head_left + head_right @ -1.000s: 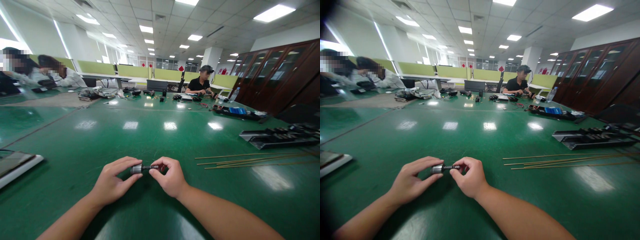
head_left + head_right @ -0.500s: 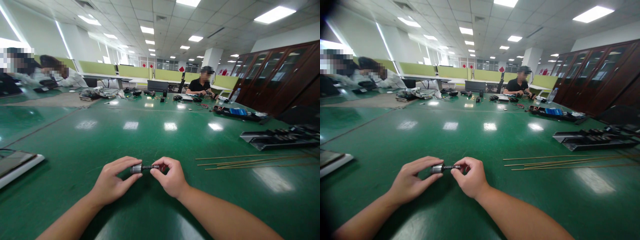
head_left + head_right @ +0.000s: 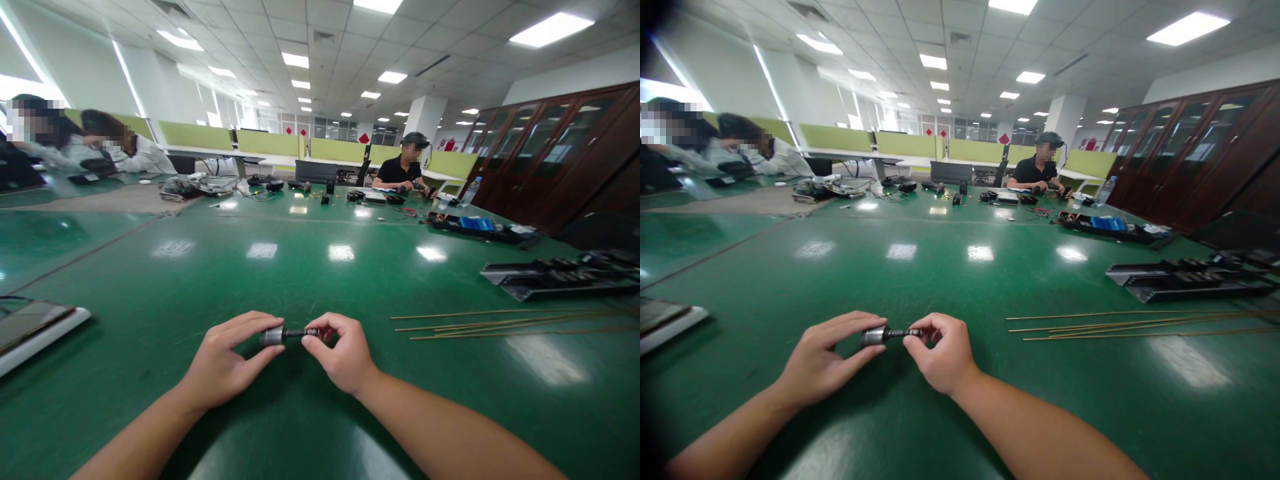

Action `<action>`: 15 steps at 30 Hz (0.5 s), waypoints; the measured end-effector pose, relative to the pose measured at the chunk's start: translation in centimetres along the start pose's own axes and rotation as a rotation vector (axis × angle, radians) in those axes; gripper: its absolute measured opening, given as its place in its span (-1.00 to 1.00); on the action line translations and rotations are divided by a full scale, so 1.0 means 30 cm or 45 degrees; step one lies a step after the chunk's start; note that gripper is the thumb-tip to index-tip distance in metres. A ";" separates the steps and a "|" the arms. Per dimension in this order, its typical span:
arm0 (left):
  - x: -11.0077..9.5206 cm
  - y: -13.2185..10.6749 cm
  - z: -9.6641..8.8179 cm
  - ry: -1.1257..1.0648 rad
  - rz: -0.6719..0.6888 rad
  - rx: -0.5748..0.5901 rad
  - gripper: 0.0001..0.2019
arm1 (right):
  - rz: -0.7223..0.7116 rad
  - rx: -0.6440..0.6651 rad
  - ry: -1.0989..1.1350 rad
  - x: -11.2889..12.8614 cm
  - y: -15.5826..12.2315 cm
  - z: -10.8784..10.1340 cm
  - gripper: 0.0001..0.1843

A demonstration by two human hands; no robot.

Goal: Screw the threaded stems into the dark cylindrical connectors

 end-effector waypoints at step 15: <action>-0.001 0.006 -0.008 -0.004 0.015 -0.011 -0.58 | -0.019 -0.017 0.000 0.001 0.002 -0.008 -0.95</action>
Point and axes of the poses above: each hand's wrist, its own y-axis towards the middle knuckle, its own z-axis out of the palm, x = y × z, the point moved 3 cm from there along y, towards the middle knuckle, and after that the axes turned 9 degrees about -x, right-handed, at the moved point
